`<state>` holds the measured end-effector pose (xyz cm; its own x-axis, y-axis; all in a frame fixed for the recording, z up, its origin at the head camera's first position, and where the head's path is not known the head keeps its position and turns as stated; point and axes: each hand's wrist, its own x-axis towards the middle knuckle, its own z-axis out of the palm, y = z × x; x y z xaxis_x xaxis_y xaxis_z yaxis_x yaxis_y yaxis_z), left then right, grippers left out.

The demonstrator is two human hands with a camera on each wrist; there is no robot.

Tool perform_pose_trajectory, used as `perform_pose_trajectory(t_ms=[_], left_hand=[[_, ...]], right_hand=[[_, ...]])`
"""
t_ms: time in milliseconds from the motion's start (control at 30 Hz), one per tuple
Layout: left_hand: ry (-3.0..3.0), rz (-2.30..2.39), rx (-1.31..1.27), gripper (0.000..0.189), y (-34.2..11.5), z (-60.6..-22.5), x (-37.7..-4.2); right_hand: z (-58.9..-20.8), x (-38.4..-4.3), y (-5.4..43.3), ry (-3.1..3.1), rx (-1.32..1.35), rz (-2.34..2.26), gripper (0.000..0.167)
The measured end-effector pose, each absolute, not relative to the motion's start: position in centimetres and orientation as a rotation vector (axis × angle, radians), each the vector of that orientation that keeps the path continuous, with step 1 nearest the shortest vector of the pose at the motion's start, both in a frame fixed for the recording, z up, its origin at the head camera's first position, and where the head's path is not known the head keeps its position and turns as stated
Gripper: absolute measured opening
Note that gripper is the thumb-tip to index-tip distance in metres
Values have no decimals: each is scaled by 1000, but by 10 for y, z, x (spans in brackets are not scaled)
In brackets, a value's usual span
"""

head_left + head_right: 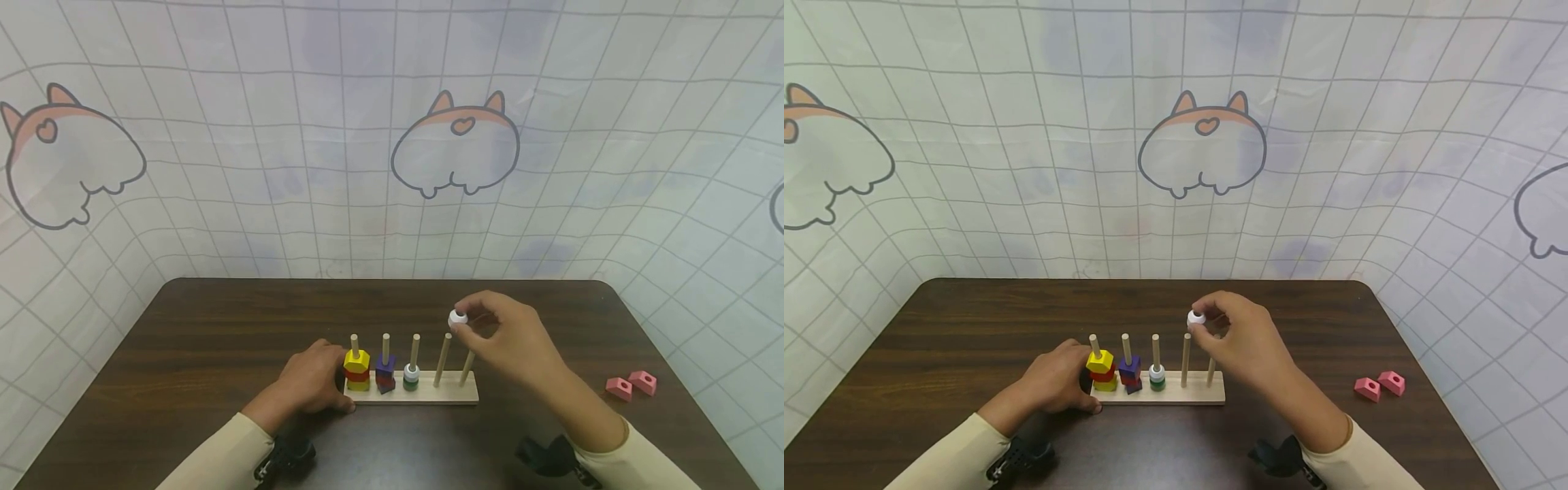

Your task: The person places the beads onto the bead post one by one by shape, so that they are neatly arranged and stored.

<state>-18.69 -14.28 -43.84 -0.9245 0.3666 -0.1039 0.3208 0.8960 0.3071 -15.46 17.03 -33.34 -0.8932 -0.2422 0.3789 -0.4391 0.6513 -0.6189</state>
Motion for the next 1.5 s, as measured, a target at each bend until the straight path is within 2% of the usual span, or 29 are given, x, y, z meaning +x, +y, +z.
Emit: perform_pose_trajectory(t_ms=[833, 1233, 1500], left_hand=[[2910, 439, 580, 55, -144, -438, -186], [2909, 440, 569, 55, -144, -438, -186], [2910, 432, 566, 56, -143, -438, -186]], right_hand=[[-340, -153, 133, -2587, 646, 1183, 27], [-348, -150, 120, -2625, 574, 1149, 29], [-364, -147, 116, -2626, 517, 1161, 40]])
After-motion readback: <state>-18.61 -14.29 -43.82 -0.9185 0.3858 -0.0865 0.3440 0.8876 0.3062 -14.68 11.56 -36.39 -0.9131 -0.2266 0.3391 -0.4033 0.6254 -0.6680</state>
